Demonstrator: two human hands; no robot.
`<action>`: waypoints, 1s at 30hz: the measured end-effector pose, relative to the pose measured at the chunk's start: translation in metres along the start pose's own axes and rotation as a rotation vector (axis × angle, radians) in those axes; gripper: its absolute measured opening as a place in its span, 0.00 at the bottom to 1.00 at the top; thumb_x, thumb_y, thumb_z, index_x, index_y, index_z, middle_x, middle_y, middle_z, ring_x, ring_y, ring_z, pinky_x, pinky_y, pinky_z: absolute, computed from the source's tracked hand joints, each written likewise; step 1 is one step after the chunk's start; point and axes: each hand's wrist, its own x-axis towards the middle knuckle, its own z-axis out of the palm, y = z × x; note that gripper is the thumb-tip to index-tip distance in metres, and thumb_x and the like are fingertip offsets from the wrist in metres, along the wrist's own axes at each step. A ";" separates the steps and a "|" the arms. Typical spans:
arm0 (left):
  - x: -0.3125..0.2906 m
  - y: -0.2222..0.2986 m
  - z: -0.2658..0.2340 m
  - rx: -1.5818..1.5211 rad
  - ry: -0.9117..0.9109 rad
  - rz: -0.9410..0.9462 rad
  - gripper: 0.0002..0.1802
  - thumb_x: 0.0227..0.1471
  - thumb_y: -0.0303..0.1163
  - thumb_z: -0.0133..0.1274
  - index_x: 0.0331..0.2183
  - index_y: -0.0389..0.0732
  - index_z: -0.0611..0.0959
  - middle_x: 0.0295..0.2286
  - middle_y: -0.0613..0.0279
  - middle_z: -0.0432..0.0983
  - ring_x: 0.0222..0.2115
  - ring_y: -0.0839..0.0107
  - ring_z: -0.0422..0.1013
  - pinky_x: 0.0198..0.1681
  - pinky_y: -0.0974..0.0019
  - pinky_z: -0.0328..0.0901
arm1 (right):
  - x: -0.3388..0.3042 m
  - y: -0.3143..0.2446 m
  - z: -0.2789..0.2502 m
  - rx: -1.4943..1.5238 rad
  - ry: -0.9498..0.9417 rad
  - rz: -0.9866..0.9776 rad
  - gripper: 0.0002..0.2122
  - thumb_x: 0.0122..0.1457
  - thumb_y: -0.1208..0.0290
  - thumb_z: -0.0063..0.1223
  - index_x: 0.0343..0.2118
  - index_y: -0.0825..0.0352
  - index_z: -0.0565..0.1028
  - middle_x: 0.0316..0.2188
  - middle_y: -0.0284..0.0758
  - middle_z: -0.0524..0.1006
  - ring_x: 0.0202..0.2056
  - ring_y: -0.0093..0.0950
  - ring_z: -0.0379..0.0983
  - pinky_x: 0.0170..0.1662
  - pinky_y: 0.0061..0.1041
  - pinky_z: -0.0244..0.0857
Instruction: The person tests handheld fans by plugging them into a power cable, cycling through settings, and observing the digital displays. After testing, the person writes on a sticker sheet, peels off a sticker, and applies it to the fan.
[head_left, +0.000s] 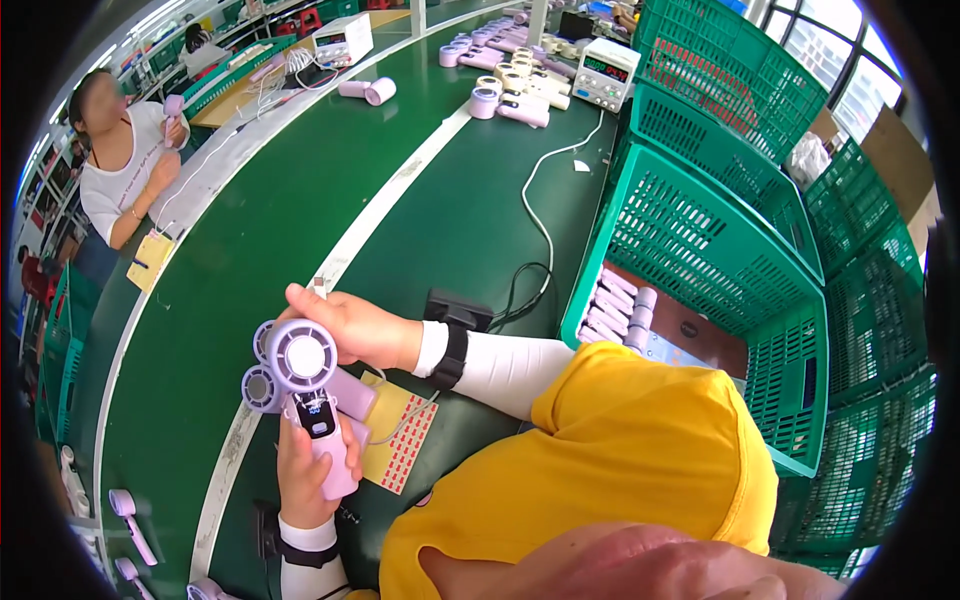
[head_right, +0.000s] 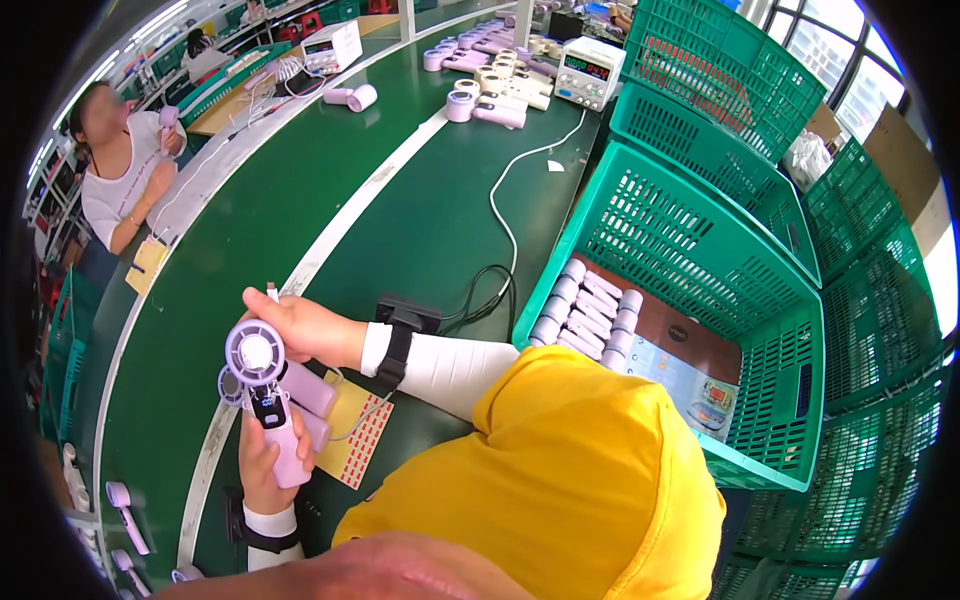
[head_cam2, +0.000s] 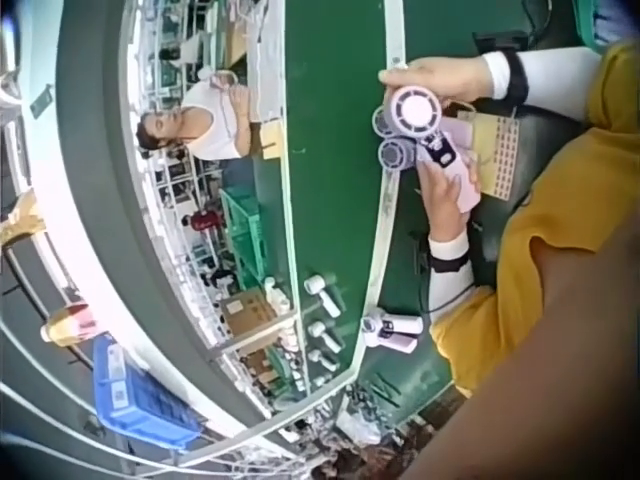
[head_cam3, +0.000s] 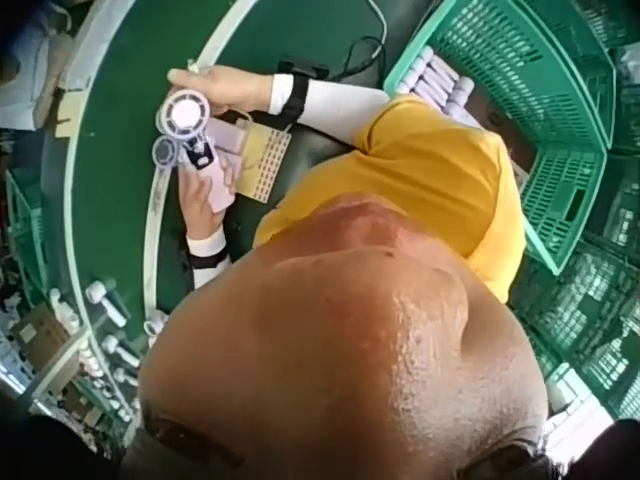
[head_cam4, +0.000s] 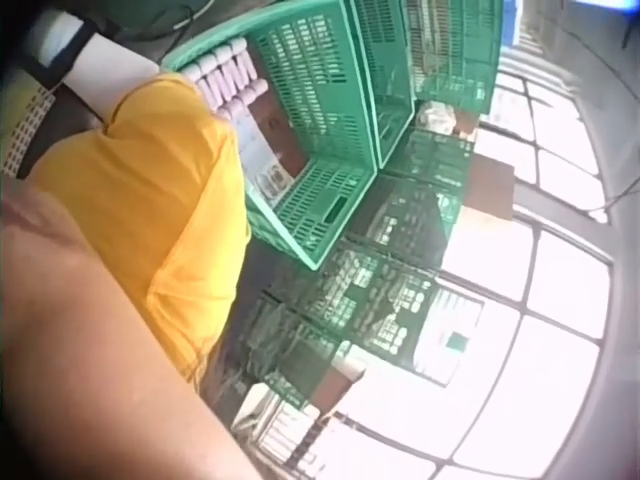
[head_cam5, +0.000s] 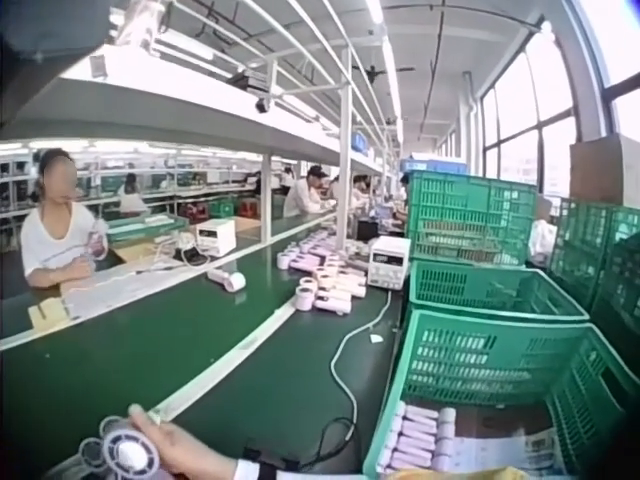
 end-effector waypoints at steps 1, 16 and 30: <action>0.000 -0.002 -0.001 0.007 0.016 -0.015 0.26 0.59 0.45 0.46 0.50 0.39 0.59 0.30 0.53 0.67 0.22 0.70 0.68 0.21 0.71 0.66 | -0.003 0.000 0.003 -0.021 0.007 -0.057 0.31 0.63 0.41 0.32 0.32 0.68 0.78 0.19 0.29 0.73 0.17 0.18 0.63 0.22 0.19 0.58; -0.011 0.006 0.013 0.142 0.159 -0.049 0.25 0.53 0.37 0.50 0.48 0.36 0.61 0.34 0.54 0.67 0.24 0.68 0.70 0.24 0.68 0.70 | 0.003 0.011 -0.006 -0.678 0.175 -0.254 0.09 0.57 0.68 0.47 0.34 0.68 0.73 0.28 0.41 0.77 0.30 0.32 0.74 0.36 0.28 0.67; -0.018 -0.009 -0.018 0.195 0.422 0.239 0.28 0.50 0.30 0.45 0.52 0.36 0.58 0.36 0.51 0.68 0.26 0.67 0.68 0.28 0.65 0.67 | 0.030 0.016 -0.045 -0.945 0.361 -0.502 0.15 0.58 0.61 0.48 0.29 0.73 0.72 0.26 0.50 0.72 0.32 0.45 0.70 0.37 0.37 0.65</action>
